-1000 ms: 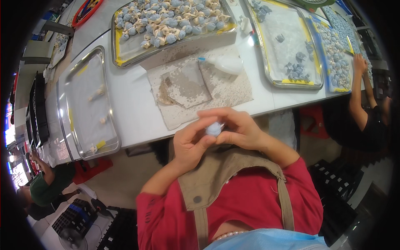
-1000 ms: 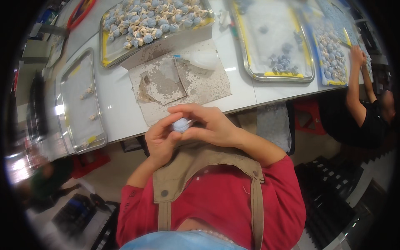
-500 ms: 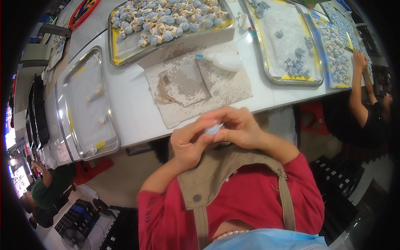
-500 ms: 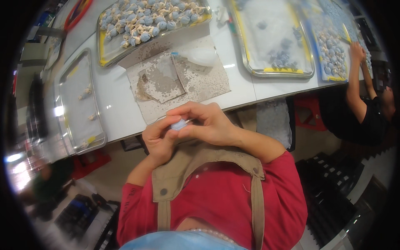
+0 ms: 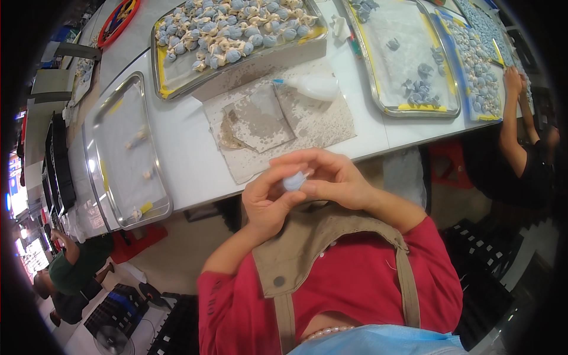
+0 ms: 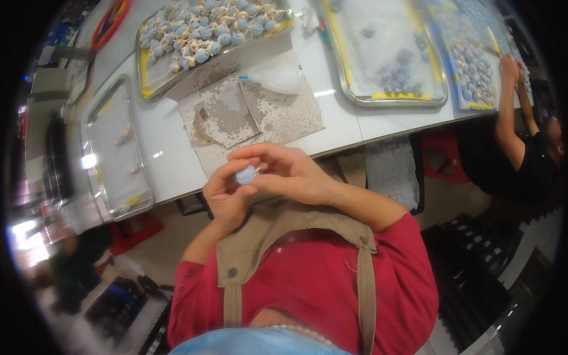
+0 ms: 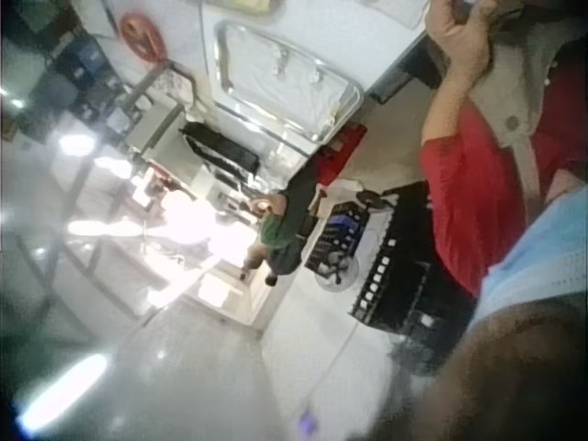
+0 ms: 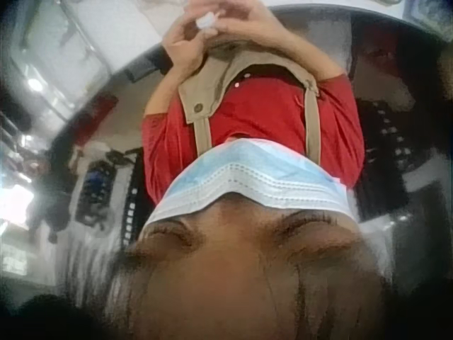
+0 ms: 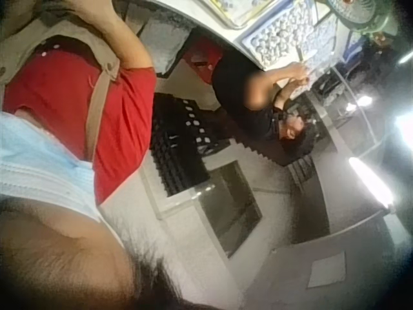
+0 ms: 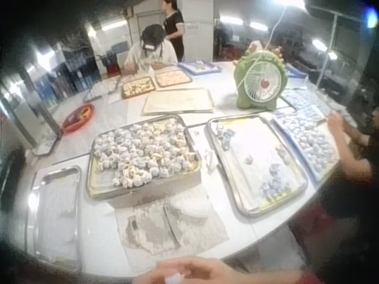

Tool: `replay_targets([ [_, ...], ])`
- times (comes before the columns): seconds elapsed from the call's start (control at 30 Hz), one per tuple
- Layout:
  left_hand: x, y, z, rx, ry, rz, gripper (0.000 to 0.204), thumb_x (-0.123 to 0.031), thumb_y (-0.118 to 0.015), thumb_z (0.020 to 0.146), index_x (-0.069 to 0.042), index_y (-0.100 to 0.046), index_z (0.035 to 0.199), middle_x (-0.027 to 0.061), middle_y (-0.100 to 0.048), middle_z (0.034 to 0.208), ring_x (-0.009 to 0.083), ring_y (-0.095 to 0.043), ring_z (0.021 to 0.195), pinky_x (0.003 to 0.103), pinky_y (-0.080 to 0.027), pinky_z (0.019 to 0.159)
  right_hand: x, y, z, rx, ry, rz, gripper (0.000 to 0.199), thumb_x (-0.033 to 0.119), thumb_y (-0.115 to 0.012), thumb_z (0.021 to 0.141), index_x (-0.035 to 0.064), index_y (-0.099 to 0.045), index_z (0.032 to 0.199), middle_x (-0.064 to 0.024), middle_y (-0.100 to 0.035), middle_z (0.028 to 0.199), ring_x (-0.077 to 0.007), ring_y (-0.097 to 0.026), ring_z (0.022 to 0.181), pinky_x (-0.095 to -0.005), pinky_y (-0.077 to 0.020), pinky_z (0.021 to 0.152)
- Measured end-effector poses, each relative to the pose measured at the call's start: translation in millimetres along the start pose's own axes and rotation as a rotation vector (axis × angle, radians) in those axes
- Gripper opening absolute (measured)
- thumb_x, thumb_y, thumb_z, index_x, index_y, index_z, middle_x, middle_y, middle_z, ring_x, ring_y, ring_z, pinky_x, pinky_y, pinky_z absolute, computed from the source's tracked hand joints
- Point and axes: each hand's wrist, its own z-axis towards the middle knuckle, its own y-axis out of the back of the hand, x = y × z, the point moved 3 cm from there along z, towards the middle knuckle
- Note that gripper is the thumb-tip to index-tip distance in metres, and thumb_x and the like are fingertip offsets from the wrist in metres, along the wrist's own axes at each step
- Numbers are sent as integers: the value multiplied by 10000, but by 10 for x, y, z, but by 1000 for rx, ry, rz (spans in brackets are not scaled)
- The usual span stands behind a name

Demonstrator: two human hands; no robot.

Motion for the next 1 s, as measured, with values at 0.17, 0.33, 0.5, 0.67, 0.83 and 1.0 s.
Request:
replay_targets([
  [0.17,25,9,-2,9,-47,49,312,-25,-662,784,18,-563,1077,138,-607,1063,197,-584,989,290,-461,862,-13,10,-8,6,24,51,405,-12,-542,833,-2,-456,1228,-122,-495,1235,-168,-503,1093,-311,-410,936],
  [0.33,31,-3,0,-6,-6,39,305,-27,-671,776,19,-573,1061,145,-610,1056,200,-595,968,287,-464,855,-50,33,-17,-32,29,64,385,-11,-557,821,-12,-477,1198,-157,-485,1268,-196,-509,1110,-331,-419,943],
  [0.5,42,44,-37,-22,-2,-15,289,-15,-662,780,15,-579,1055,139,-613,1042,188,-598,946,284,-475,828,-65,-13,32,-55,-52,70,375,-7,-564,808,-16,-495,1176,-164,-485,1264,-207,-511,1112,-339,-425,939],
  [0.67,-84,129,-45,-8,76,129,299,-49,-680,767,12,-582,1043,142,-625,1026,196,-603,942,298,-469,835,-88,-44,63,-12,9,60,388,-3,-552,819,-2,-498,1203,-94,-541,1181,-136,-519,1060,-289,-417,916],
  [0.83,-619,726,-24,-493,-174,968,307,-24,-694,726,-13,-604,1020,45,-641,894,105,-582,817,231,-468,712,45,41,162,-127,268,-413,352,-1,-555,823,-12,-521,1173,-106,-556,1170,-166,-520,1073,-295,-402,927],
  [1.0,-987,2102,-394,-1002,93,1477,252,-176,-676,769,-53,-618,981,76,-630,929,171,-592,822,280,-460,723,230,388,106,-470,537,-663,216,-32,-554,817,-27,-581,1031,-99,-615,1007,-162,-561,963,-263,-410,870],
])
